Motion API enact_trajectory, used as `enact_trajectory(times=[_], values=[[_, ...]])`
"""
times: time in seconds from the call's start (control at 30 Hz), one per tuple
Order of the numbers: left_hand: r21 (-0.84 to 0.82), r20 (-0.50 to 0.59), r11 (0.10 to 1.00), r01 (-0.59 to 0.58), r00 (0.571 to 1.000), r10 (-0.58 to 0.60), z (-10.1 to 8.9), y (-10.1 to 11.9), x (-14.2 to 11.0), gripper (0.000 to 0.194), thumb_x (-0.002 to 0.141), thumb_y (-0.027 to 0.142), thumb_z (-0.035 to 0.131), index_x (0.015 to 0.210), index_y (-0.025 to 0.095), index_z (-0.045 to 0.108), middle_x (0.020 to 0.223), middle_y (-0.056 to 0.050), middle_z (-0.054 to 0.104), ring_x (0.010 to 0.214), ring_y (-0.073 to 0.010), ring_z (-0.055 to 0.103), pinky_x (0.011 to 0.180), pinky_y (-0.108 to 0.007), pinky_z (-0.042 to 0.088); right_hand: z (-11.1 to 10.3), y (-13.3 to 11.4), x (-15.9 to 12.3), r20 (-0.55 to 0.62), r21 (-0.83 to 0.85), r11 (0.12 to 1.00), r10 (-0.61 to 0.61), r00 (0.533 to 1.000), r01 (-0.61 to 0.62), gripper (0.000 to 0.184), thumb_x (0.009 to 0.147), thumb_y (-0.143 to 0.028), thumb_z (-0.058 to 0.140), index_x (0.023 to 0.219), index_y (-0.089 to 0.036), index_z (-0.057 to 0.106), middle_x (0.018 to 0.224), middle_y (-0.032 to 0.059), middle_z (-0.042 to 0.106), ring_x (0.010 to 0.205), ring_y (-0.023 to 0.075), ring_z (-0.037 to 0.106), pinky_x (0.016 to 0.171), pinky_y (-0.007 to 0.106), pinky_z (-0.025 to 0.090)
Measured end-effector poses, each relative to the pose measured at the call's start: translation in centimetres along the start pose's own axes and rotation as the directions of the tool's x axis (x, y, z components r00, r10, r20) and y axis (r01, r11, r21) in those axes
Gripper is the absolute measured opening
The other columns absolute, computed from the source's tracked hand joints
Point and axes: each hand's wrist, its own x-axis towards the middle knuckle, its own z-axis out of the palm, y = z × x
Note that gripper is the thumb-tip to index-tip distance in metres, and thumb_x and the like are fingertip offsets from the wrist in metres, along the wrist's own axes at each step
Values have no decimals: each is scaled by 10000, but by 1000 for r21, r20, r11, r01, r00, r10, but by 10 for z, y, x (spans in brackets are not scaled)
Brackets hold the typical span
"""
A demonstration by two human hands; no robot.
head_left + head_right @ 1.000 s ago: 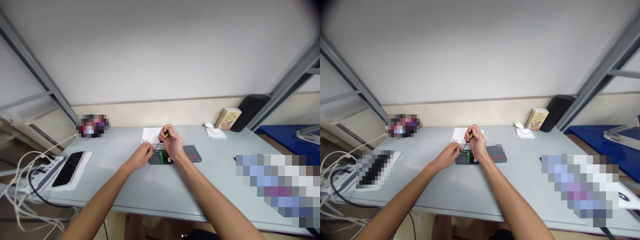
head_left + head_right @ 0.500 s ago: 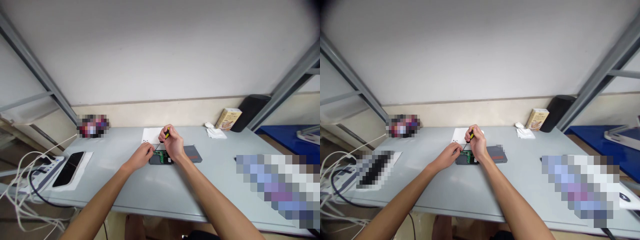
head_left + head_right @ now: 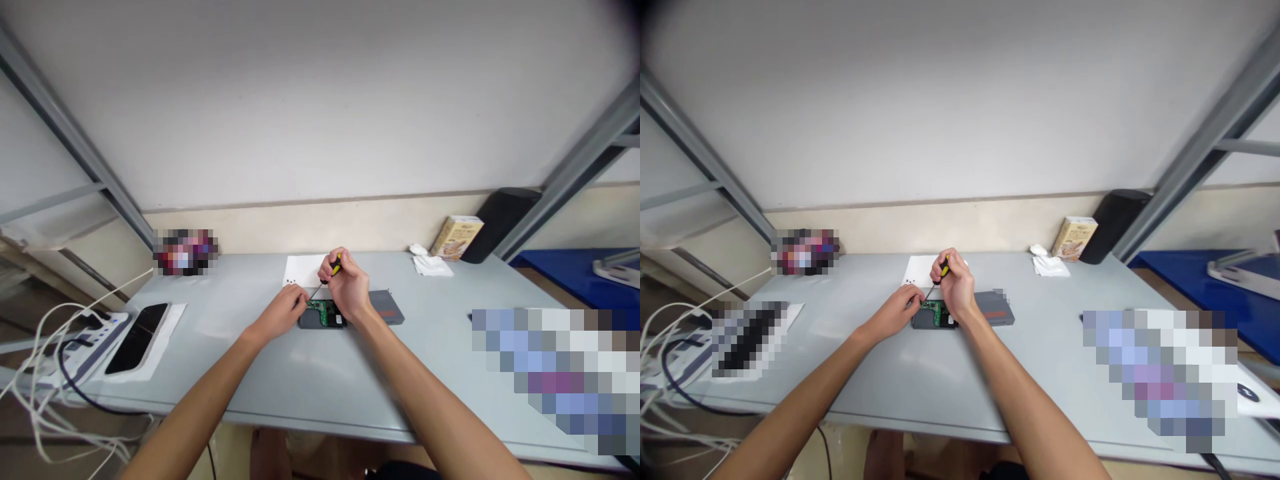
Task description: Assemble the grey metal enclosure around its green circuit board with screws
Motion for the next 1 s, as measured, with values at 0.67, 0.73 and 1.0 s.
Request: enact_trajectory(times=[0.67,0.73,1.0], values=[[4,-12,1000,2,1000,-2,0,1,0,219,1003,231,414,923,202,616,936,-62,662,935,-229,606,880,-369,490,2,-2,0,-16,-4,999,40,999,-40,293,936,-458,600,772,-238,497,646,-18,400,577,151,355,588,303,344],[4,-11,1000,-2,1000,2,0,2,0,214,996,223,418,917,201,616,932,-60,662,928,-228,608,881,-368,490,2,-3,0,-3,-22,999,26,1000,-27,291,941,-455,597,776,-239,492,652,-19,400,578,152,366,593,308,355],[-3,-14,1000,6,1000,-6,-1,2,-1,198,995,206,426,929,205,613,932,-48,654,928,-222,610,869,-351,480,1,-2,0,3,-8,999,40,999,-39,273,944,-438,587,780,-236,505,647,-15,413,576,151,363,587,303,346]])
